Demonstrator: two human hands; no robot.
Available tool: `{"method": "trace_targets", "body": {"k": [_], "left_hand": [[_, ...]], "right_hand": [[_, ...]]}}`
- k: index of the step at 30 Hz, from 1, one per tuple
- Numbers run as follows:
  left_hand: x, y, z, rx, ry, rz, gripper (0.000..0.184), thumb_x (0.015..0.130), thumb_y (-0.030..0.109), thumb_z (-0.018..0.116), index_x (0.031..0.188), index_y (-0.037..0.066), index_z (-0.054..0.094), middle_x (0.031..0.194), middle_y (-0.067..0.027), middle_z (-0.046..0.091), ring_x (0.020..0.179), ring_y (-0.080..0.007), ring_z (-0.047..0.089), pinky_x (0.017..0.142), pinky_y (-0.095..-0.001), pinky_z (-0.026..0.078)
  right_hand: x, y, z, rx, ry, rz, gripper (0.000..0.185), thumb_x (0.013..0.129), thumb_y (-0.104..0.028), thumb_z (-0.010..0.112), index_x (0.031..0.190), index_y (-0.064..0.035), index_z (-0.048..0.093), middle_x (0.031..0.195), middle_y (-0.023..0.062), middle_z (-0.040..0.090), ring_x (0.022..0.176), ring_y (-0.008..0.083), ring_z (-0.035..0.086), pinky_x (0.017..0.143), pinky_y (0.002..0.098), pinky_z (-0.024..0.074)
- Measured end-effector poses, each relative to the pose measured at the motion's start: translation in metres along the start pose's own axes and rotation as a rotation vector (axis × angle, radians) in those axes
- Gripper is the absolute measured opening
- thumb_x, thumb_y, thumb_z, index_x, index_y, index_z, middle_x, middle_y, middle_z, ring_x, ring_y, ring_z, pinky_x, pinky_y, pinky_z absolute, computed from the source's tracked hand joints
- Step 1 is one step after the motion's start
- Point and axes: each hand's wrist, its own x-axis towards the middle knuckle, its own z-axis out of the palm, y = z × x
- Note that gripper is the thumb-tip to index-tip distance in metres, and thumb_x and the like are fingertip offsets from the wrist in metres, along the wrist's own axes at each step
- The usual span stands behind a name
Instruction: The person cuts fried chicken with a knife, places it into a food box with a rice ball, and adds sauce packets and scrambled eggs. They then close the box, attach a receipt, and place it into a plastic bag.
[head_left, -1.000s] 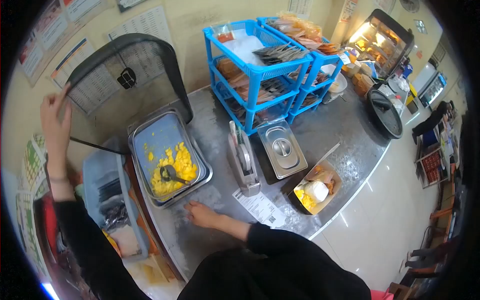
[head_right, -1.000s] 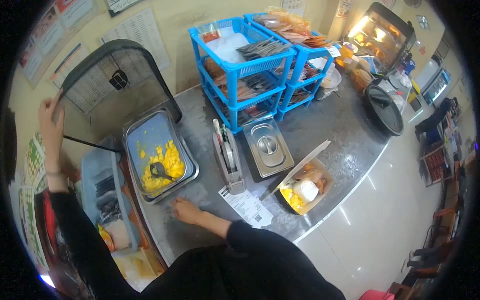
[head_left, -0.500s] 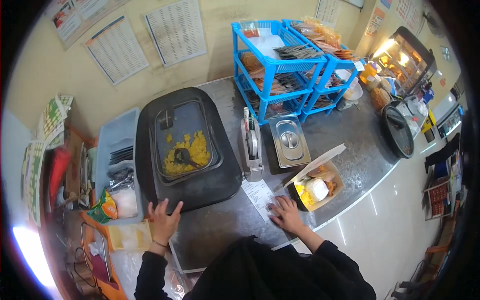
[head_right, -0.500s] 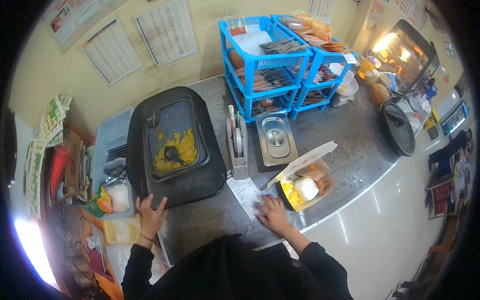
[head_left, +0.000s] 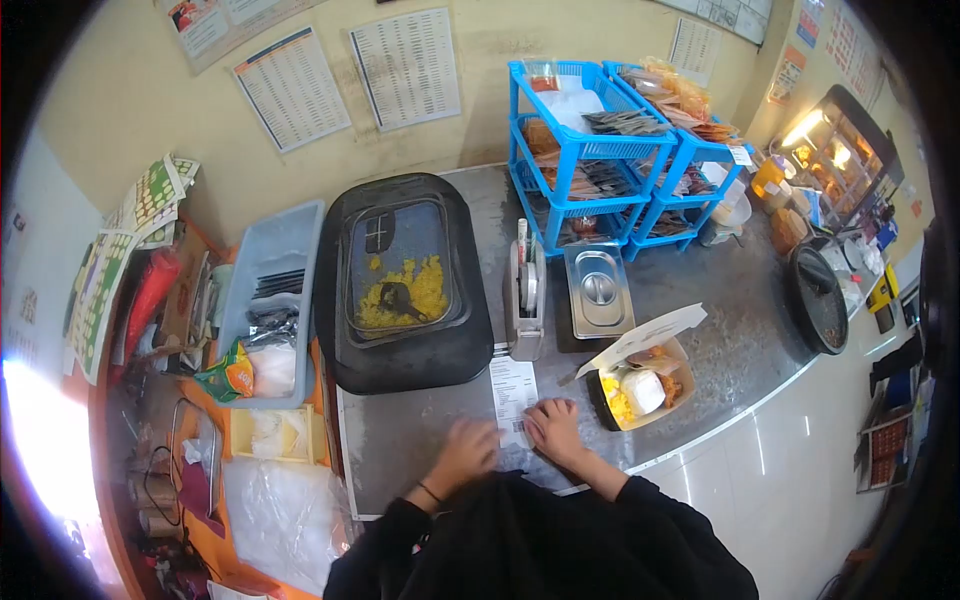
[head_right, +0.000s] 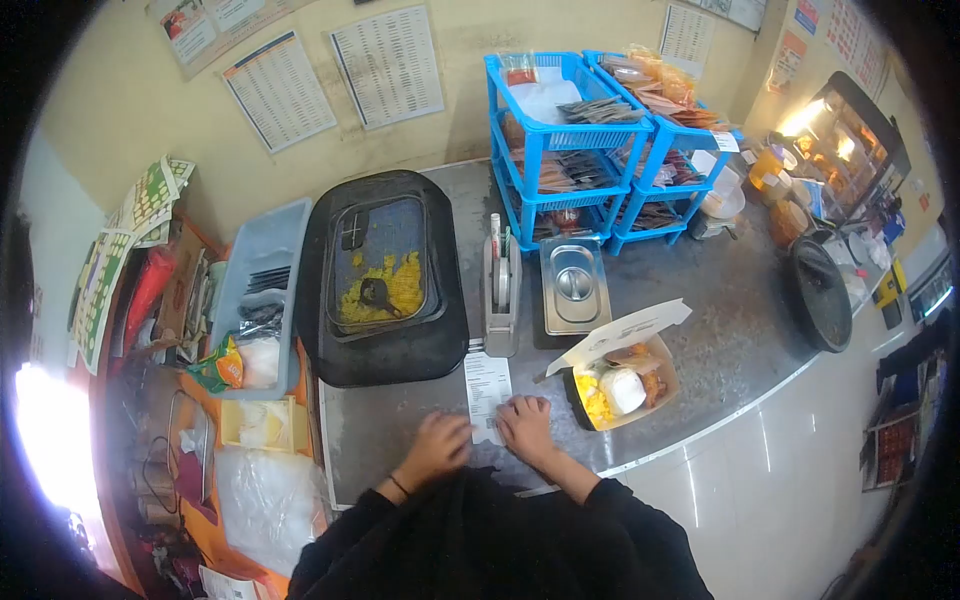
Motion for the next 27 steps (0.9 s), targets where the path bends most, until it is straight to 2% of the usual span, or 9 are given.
{"method": "trace_targets", "body": {"k": [2,6,9,13,14,17,22,24,27], "left_hand": [[0.0,0.023,0.026,0.077,0.001,0.029,0.038,0.073,0.03,0.056,0.107,0.013,0.053,0.11,-0.0049,0.049,0.105,-0.0204,0.045,0.09,-0.0475,0.029],[-0.006,0.024,0.047,0.217,0.002,0.014,0.041,0.074,0.034,0.056,0.109,0.014,0.052,0.112,-0.0028,0.048,0.108,-0.0171,0.043,0.091,-0.0479,0.027],[-0.004,0.025,0.042,0.179,-0.017,-0.005,0.04,0.074,0.033,0.056,0.109,0.014,0.052,0.113,-0.0024,0.048,0.11,-0.0166,0.041,0.093,-0.0483,0.025],[-0.001,0.029,0.037,0.085,-0.042,-0.042,0.038,0.076,0.031,0.055,0.11,0.013,0.052,0.114,-0.0025,0.047,0.111,-0.019,0.04,0.094,-0.0488,0.023],[0.0,0.029,0.036,0.097,-0.044,-0.087,0.038,0.077,0.029,0.054,0.11,0.012,0.051,0.114,-0.0037,0.047,0.111,-0.0201,0.04,0.094,-0.0494,0.023],[0.017,0.042,0.034,0.011,0.022,-0.159,0.037,0.078,0.025,0.053,0.111,0.009,0.05,0.116,-0.0079,0.046,0.112,-0.0237,0.039,0.094,-0.05,0.023],[0.138,0.109,0.003,-0.448,0.384,-0.17,0.038,0.081,0.022,0.051,0.114,0.004,0.047,0.122,-0.015,0.042,0.112,-0.0279,0.039,0.094,-0.045,0.025],[0.177,0.128,0.016,-0.566,0.459,-0.171,0.036,0.083,0.022,0.049,0.114,0.004,0.048,0.12,-0.0145,0.044,0.111,-0.0287,0.04,0.094,-0.0429,0.026],[0.193,0.144,0.046,-0.707,0.294,-0.341,0.034,0.084,0.023,0.048,0.112,0.004,0.049,0.115,-0.0129,0.049,0.108,-0.0292,0.043,0.094,-0.0454,0.026]], "right_hand": [[0.016,0.006,0.006,0.055,0.09,-0.024,0.011,0.07,-0.016,0.056,0.08,-0.0127,0.06,0.082,0.0044,0.049,0.085,0.0231,0.045,0.074,0.0418,0.0297],[0.035,0.013,0.031,0.139,-0.105,-0.257,0.01,0.065,-0.013,0.06,0.075,-0.0142,0.063,0.077,0.0025,0.049,0.078,0.0217,0.046,0.07,0.0387,0.0311],[0.048,0.032,0.038,0.059,0.035,-0.056,0.013,0.064,-0.012,0.059,0.076,-0.0147,0.064,0.074,0.0029,0.05,0.078,0.0215,0.046,0.07,0.039,0.0313],[0.043,0.038,0.027,0.185,0.168,0.186,0.013,0.066,-0.006,0.058,0.078,-0.0053,0.062,0.073,0.0121,0.05,0.07,0.031,0.05,0.062,0.0406,0.0385],[0.031,0.027,0.017,0.284,0.176,0.172,0.014,0.068,-0.005,0.058,0.082,-0.0016,0.059,0.073,0.0155,0.049,0.067,0.0343,0.05,0.059,0.0397,0.0406],[0.007,0.006,-0.067,0.32,0.194,-0.015,0.014,0.071,-0.006,0.06,0.084,-0.004,0.058,0.073,0.0128,0.049,0.067,0.0293,0.051,0.059,0.0357,0.0405],[0.026,0.101,-0.211,-0.149,0.8,-0.027,0.028,0.074,-0.013,0.06,0.098,-0.0009,0.056,0.099,0.0138,0.056,0.087,0.0297,0.053,0.073,0.0432,0.0409],[0.047,0.138,-0.236,-0.239,0.751,-0.045,0.03,0.081,-0.027,0.052,0.089,0.0011,0.058,0.092,0.015,0.06,0.085,0.0311,0.056,0.074,0.0425,0.041],[0.041,0.167,-0.257,0.296,-0.002,0.418,0.048,0.084,-0.043,0.043,0.08,0.003,0.059,0.076,0.0141,0.062,0.075,0.0315,0.058,0.074,0.0391,0.0421]]}}
